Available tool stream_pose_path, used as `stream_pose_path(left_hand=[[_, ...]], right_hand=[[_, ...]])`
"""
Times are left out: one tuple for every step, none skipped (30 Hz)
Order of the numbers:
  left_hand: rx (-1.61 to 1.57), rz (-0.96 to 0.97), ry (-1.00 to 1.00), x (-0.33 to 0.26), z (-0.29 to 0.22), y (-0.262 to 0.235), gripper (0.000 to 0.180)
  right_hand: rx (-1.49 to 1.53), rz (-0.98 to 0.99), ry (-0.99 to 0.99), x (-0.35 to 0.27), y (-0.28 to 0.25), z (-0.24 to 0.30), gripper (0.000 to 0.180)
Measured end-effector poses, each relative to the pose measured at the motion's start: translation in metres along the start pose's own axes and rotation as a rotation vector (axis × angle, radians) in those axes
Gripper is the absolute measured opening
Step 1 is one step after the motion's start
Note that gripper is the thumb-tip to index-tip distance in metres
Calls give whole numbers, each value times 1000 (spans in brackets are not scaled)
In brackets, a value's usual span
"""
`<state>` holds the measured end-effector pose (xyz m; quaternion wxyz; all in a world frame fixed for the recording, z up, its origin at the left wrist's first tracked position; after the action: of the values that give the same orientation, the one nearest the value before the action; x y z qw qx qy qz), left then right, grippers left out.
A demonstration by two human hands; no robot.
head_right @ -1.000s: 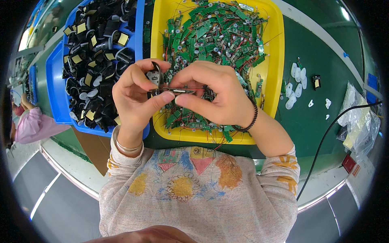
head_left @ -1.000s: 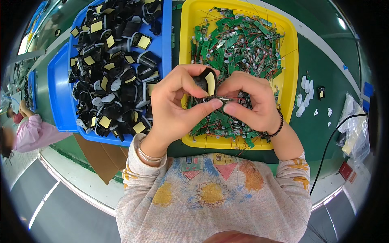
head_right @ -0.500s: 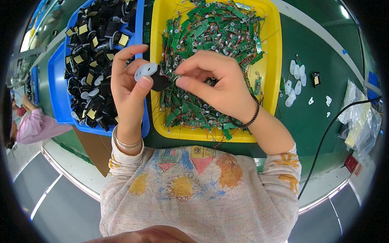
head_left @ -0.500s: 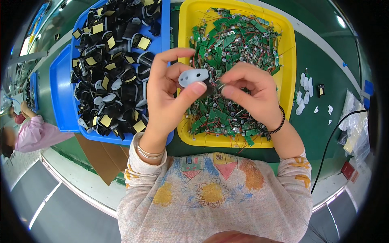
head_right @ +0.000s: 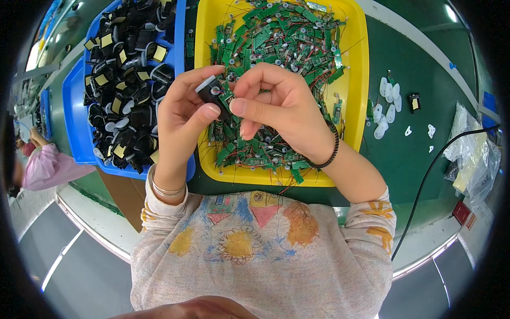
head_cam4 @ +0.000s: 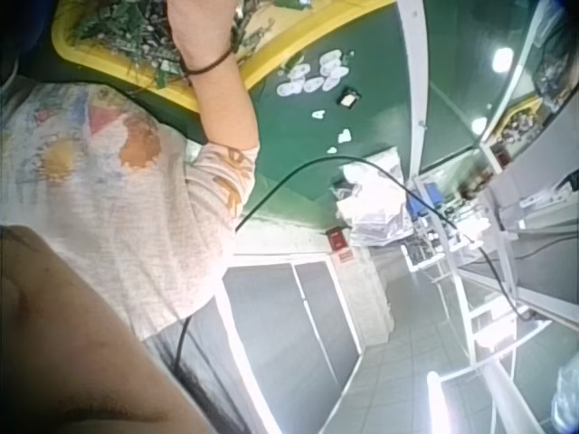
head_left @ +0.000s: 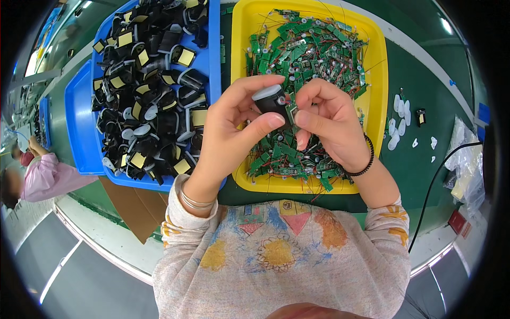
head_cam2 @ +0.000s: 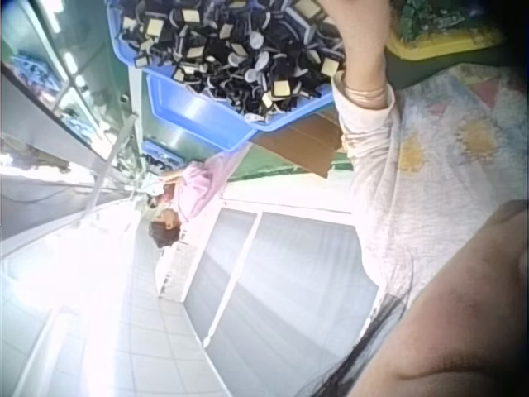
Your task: The person repeatedly picks up small black plastic housings from a blue bin and green circuit boards from a yellow bin. They insert the circuit boards into the housings and place the assembled units back into the blue bin. The process is repetitive and involves handling small electronic components by hand.
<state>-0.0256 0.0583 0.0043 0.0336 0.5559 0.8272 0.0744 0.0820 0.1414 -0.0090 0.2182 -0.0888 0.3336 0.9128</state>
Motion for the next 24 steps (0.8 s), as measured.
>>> stream_pose_path(left_hand=[[21,-13,17,0,2,1,42],[41,-26,35,0,3,1,43],[43,-26,32,-1,4,1,43],[45,-26,31,-1,4,2,43],[47,-25,30,-1,4,2,43],[51,-18,33,-2,3,2,43],[54,-11,37,-2,2,3,44],[58,-3,41,-2,1,3,44],[89,-5,55,-2,-2,3,44],[120,-8,69,-2,-5,3,44],[152,-10,83,-2,-7,3,44],[182,-9,108,-2,-6,2,44],[212,-9,134,-2,-3,0,44],[243,-9,160,-2,-2,0,44],[283,-18,178,-3,-5,0,44],[323,-26,197,-3,-8,2,44],[363,-33,216,-3,-10,3,43],[364,-25,229,-3,-10,3,44],[367,-19,244,-3,-9,3,44],[369,-11,258,-3,-9,4,45],[343,3,270,-2,-11,5,45],[318,16,281,0,-15,7,45],[293,30,292,1,-17,9,45],[260,31,298,1,-16,9,44]], right_hand=[[7,4,-3,0,0,0,13],[15,8,-6,0,1,0,13],[16,12,-10,0,1,0,13],[18,17,-13,0,2,0,13],[20,22,-17,0,2,1,13],[4,31,-20,0,2,0,13],[-12,40,-23,1,2,0,13],[-27,48,-26,1,1,0,13],[-32,51,-22,1,1,0,13],[-36,55,-18,2,1,0,12],[-41,59,-14,2,1,0,12],[-54,58,14,2,1,-2,12],[-68,57,43,1,1,-3,12],[-82,57,71,1,0,-4,12],[-92,63,69,1,0,-4,12],[-101,66,65,1,-1,-3,12],[-111,69,61,2,-1,-3,12],[-117,51,31,1,-1,-2,11],[-122,35,0,-1,1,-1,11],[-128,19,-31,-2,3,-1,11],[-245,-33,-132,-3,3,3,10],[-361,-84,-232,-4,4,8,9],[-477,-135,-333,-6,5,13,9],[-641,-158,-424,-9,8,19,9]])
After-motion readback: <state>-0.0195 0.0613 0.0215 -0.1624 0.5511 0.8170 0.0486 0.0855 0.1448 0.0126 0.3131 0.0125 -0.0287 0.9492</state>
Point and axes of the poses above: each hand's wrist, its own x-axis towards the middle knuckle, its own y-axis out of the palm, z = x × y, the point moved 6 cm from there along x, towards the middle knuckle, and after that the axes turned 5 degrees about y, right-handed, at the moved point
